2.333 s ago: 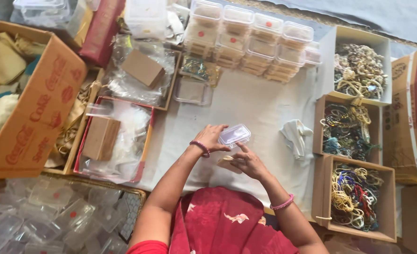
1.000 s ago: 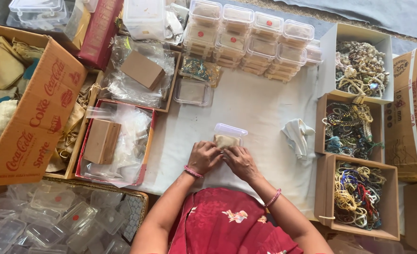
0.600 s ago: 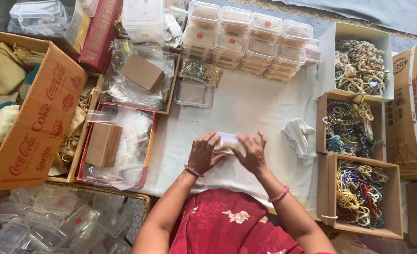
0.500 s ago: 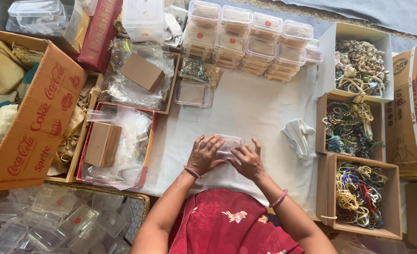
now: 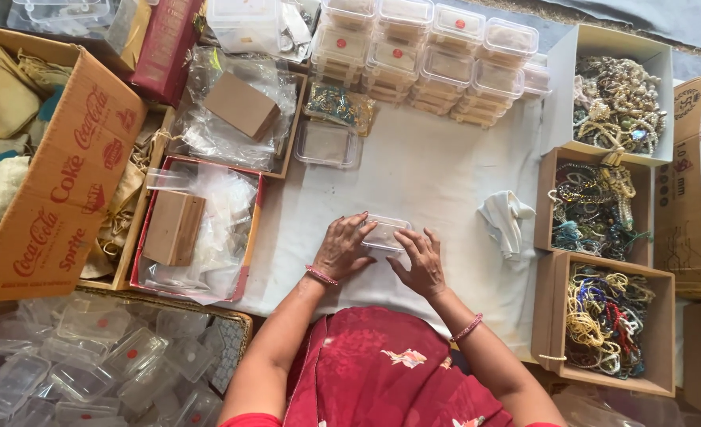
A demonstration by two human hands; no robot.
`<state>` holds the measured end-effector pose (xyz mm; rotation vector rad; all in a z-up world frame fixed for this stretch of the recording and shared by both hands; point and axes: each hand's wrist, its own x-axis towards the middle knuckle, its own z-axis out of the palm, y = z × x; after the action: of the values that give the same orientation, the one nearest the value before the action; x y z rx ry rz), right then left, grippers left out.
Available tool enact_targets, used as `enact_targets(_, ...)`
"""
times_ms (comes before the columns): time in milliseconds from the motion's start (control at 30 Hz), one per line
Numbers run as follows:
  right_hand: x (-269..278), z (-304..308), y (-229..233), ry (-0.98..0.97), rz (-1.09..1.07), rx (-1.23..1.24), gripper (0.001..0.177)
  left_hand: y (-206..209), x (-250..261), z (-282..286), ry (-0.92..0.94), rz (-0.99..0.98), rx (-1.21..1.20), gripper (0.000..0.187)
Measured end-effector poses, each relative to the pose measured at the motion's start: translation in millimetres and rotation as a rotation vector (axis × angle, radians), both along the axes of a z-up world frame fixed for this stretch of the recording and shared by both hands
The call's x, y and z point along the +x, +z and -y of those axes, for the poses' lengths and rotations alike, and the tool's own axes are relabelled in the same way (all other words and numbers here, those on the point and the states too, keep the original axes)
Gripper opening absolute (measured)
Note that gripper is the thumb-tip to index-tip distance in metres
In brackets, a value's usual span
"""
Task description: The person cleans a silver chain with a white cloth, then places it into a small cloth pouch and a plastic container. They repeat this process with a second silver chain, wiping it clean before packaging it.
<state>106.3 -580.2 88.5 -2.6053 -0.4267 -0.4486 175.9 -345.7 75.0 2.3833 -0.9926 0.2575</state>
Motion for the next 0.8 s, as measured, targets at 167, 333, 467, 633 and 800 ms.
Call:
enact_targets(167,14.2,-22.0,2.9,-0.03,-0.029,-0.042,0.078,-1.5,1.1,-7.4,0.017,-0.095,-0.074,0.106)
enact_targets(333,49.6,-14.2,6.6,-0.072,-0.089,-0.182,0.093,3.8,6.8,-1.5,0.038,-0.15,-0.095,0.112)
enact_targets(467,86.6,48.1,21.5,-0.091,-0.381,-0.244,0.093,-0.2,9.1,1.0,0.091,-0.188,-0.061,0.113)
enact_targets(633,148.7,188.1,47.5,-0.328,-0.476,-0.109,0.092,1.4,13.0,2.9,0.138,-0.2,-0.009,0.099)
enact_targets(800,192.7,261.9,84.4,-0.4,-0.477,-0.253,0.092,12.4,16.1,7.3,0.168,-0.3,0.036,0.082)
